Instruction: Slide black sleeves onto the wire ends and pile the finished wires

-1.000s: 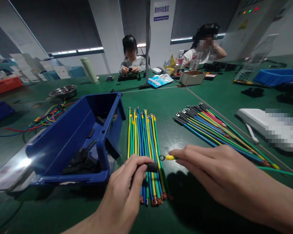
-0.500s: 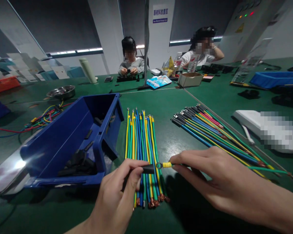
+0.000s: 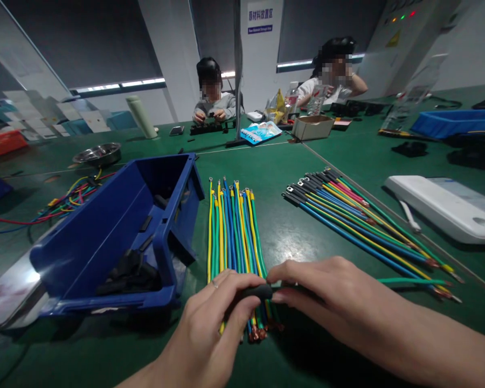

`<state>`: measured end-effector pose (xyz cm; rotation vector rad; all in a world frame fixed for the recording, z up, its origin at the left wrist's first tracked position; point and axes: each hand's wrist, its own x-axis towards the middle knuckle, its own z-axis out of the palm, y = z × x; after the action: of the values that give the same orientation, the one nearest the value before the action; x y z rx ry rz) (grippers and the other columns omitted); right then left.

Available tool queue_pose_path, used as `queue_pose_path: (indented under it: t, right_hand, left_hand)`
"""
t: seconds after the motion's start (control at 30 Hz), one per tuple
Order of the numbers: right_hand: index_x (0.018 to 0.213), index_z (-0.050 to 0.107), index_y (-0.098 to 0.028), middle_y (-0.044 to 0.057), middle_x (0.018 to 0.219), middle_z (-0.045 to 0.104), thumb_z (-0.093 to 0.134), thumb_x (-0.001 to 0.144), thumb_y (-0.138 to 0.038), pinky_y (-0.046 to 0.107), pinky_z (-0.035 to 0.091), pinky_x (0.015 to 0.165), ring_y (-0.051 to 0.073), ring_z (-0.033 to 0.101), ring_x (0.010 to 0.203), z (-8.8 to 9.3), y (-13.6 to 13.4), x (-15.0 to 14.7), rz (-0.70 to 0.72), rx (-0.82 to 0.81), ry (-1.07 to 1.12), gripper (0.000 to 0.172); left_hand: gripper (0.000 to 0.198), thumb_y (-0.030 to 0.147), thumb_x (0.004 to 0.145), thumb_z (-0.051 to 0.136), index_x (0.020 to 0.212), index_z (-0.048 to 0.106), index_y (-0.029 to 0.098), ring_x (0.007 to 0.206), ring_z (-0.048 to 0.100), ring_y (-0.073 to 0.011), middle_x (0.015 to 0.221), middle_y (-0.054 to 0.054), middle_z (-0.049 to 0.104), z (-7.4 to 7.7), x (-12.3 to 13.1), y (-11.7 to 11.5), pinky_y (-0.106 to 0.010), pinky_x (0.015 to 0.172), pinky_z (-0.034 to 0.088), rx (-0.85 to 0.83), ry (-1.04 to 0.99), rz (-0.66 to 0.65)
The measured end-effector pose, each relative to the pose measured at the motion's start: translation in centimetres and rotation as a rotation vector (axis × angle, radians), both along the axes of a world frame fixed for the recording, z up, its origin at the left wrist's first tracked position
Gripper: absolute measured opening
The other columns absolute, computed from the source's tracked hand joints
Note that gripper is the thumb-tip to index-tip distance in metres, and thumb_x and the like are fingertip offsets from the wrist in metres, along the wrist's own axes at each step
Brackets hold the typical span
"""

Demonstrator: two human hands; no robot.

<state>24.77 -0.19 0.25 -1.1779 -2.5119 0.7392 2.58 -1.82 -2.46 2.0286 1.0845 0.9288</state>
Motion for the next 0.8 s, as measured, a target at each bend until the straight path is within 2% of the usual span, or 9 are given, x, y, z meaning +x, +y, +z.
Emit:
queue_pose_path:
  t: [0.13, 0.23, 0.3, 0.43, 0.6, 0.8]
  right_hand:
    - [0.099, 0.058, -0.023, -0.002, 0.076, 0.066, 0.054, 0.095, -0.027, 0.022, 0.035, 0.053, 0.011, 0.057, 0.060, -0.5, -0.5, -0.3, -0.051, -0.020, 0.064, 0.007]
    - [0.113, 0.055, -0.026, -0.002, 0.082, 0.066, 0.059, 0.092, -0.032, 0.022, 0.036, 0.056, 0.012, 0.056, 0.065, -0.4, -0.6, -0.3, -0.072, -0.009, 0.125, 0.022]
    - [0.117, 0.054, -0.027, -0.002, 0.084, 0.065, 0.056, 0.095, -0.032, 0.022, 0.036, 0.058, 0.011, 0.055, 0.066, -0.3, -0.4, -0.3, -0.021, 0.000, 0.175, 0.023]
    - [0.106, 0.057, -0.023, -0.003, 0.080, 0.061, 0.048, 0.099, -0.028, 0.022, 0.035, 0.059, 0.010, 0.049, 0.063, 0.2, 0.0, -0.3, 0.015, 0.018, 0.234, 0.012]
    - [0.094, 0.057, -0.022, -0.002, 0.078, 0.061, 0.049, 0.096, -0.029, 0.026, 0.036, 0.063, 0.012, 0.050, 0.067, 0.8, 0.0, -0.3, -0.129, -0.044, 0.173, 0.010]
    - [0.098, 0.057, -0.024, -0.001, 0.084, 0.063, 0.045, 0.098, -0.033, 0.028, 0.039, 0.067, 0.015, 0.055, 0.076, 0.0, -0.3, -0.5, -0.147, -0.060, 0.139, 0.014]
  left_hand:
    - [0.018, 0.017, 0.097, 0.052, 0.103, 0.065, 0.027, 0.086, 0.071, -0.0139, 0.096, 0.003, 0.073, 0.2, 0.1, 0.0, -0.020, 0.079, 0.054, -0.053, -0.016, -0.009]
    - [0.013, 0.025, 0.098, 0.053, 0.105, 0.064, 0.027, 0.091, 0.069, -0.0157, 0.098, 0.002, 0.071, 0.4, 0.1, -0.1, -0.024, 0.082, 0.052, -0.101, -0.007, 0.013]
    - [0.017, 0.032, 0.099, 0.049, 0.112, 0.060, 0.028, 0.097, 0.067, -0.0176, 0.104, 0.001, 0.069, 0.6, 0.0, -0.2, -0.027, 0.085, 0.051, -0.143, 0.004, 0.044]
    - [0.027, 0.040, 0.104, 0.034, 0.116, 0.054, 0.026, 0.106, 0.060, -0.0206, 0.111, -0.003, 0.064, 0.8, 0.1, -0.3, -0.034, 0.093, 0.044, -0.266, 0.022, 0.120]
    - [0.018, 0.038, 0.103, 0.040, 0.104, 0.053, 0.026, 0.096, 0.059, -0.0186, 0.099, 0.000, 0.061, 0.8, 0.2, 0.0, -0.031, 0.089, 0.043, -0.342, 0.008, 0.092]
    - [0.021, 0.035, 0.103, 0.041, 0.091, 0.054, 0.023, 0.086, 0.058, -0.0166, 0.090, 0.001, 0.059, 0.9, 0.0, 0.0, -0.027, 0.081, 0.042, -0.331, 0.017, 0.055]
